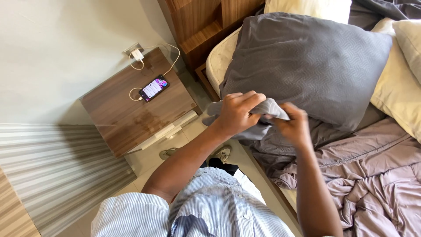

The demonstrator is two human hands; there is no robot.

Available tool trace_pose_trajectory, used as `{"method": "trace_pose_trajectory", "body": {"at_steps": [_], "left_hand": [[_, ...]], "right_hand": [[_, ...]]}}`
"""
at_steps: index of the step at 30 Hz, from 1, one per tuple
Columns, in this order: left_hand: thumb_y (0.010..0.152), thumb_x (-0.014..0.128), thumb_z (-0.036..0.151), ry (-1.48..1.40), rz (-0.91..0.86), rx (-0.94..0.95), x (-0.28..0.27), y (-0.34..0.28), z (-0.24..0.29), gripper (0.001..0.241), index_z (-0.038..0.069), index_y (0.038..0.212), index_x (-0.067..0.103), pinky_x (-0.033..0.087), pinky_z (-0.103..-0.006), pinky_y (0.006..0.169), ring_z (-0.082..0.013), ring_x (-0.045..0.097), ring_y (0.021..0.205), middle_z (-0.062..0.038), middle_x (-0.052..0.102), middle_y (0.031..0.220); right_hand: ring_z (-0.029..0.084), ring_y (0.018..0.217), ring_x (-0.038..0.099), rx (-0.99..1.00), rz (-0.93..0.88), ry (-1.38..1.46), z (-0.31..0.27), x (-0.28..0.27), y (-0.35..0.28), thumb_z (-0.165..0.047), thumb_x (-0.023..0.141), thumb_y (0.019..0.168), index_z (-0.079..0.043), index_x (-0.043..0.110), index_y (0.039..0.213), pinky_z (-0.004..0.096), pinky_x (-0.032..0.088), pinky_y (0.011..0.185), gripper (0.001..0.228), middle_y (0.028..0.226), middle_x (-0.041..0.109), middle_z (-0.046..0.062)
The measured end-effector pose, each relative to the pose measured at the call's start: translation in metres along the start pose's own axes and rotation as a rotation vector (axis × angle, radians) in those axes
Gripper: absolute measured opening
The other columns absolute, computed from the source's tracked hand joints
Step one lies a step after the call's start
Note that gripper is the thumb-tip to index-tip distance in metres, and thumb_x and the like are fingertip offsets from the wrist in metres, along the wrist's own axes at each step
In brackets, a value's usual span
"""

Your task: The person picks up a gray pillowcase and a white pillow. They insert the pillow into the case, adjusting the fabric to fit snugly around the corners. Finally, the person places the covered pillow on the bed next to other bedding.

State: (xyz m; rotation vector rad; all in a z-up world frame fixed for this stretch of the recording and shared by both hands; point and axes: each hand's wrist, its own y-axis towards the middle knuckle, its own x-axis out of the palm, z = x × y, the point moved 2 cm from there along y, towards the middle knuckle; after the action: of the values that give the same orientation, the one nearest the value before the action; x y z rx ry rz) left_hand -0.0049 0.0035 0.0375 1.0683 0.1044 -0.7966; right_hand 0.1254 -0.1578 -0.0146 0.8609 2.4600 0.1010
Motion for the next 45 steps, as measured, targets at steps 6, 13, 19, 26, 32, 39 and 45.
{"method": "trace_pose_trajectory", "body": {"at_steps": [6,13,19,26,32,39,45], "left_hand": [[0.083,0.072,0.002,-0.135,0.081,-0.081,0.001,-0.017,-0.013,0.026,0.006,0.106,0.062,0.059,-0.0344,0.068,-0.0231,0.074,0.077,-0.008,0.07,0.091],[0.079,0.079,0.003,0.065,-0.12,-0.242,-0.018,-0.039,-0.048,0.03,0.005,0.106,0.068,0.057,-0.0347,0.065,-0.026,0.074,0.077,-0.009,0.077,0.095],[0.074,0.08,0.008,-0.041,-0.334,-0.335,-0.032,-0.059,-0.079,0.04,0.009,0.113,0.072,0.059,-0.041,0.073,-0.0313,0.075,0.086,-0.01,0.077,0.106],[0.082,0.072,0.004,0.108,-0.388,-0.31,-0.092,-0.085,-0.151,0.029,0.012,0.109,0.069,0.056,-0.0464,0.07,-0.0365,0.071,0.084,-0.011,0.073,0.101],[0.08,0.071,0.003,0.052,-0.343,-0.329,-0.107,-0.118,-0.167,0.02,0.009,0.098,0.065,0.053,-0.0478,0.069,-0.0379,0.069,0.083,-0.011,0.067,0.091],[0.081,0.054,-0.008,-0.33,0.001,-0.573,-0.106,-0.116,-0.19,0.011,0.001,0.087,0.058,0.049,-0.0363,0.062,-0.024,0.063,0.064,-0.013,0.061,0.071],[0.081,0.066,-0.002,-0.423,-0.031,-0.413,-0.144,-0.081,-0.157,0.016,0.003,0.096,0.061,0.054,-0.0341,0.06,-0.0202,0.071,0.065,-0.012,0.069,0.075]], "right_hand": [[0.008,0.086,0.057,0.063,0.069,0.254,0.093,0.055,-0.018,0.004,0.06,0.097,0.0,0.064,0.108,0.026,0.05,0.076,0.012,0.093,0.063,-0.001],[0.003,0.073,0.05,0.236,0.459,0.362,0.113,0.04,-0.018,-0.004,0.052,0.107,-0.006,0.061,0.094,0.02,0.042,0.063,0.016,0.083,0.059,-0.005],[0.0,0.072,0.041,0.151,0.483,0.355,0.006,0.065,0.015,-0.002,0.059,0.109,-0.004,0.06,0.096,0.02,0.032,0.063,0.013,0.08,0.052,-0.009],[0.0,0.071,0.041,0.155,0.634,0.234,-0.004,0.085,0.01,0.004,0.065,0.104,-0.001,0.064,0.093,0.02,0.029,0.062,0.013,0.08,0.052,-0.009],[0.001,0.068,0.043,0.162,0.702,0.147,-0.021,0.112,-0.014,0.005,0.07,0.109,0.002,0.064,0.096,0.02,0.031,0.061,0.015,0.078,0.056,-0.005],[0.023,0.076,0.065,0.66,0.066,-0.378,-0.065,0.159,-0.009,0.006,0.08,0.073,-0.017,0.073,0.117,0.034,0.053,0.071,0.051,0.084,0.068,0.009],[0.025,0.097,0.074,0.577,0.25,-0.771,0.011,0.138,-0.05,0.007,0.073,0.082,-0.023,0.078,0.118,0.036,0.059,0.083,0.047,0.116,0.076,0.004]]}}
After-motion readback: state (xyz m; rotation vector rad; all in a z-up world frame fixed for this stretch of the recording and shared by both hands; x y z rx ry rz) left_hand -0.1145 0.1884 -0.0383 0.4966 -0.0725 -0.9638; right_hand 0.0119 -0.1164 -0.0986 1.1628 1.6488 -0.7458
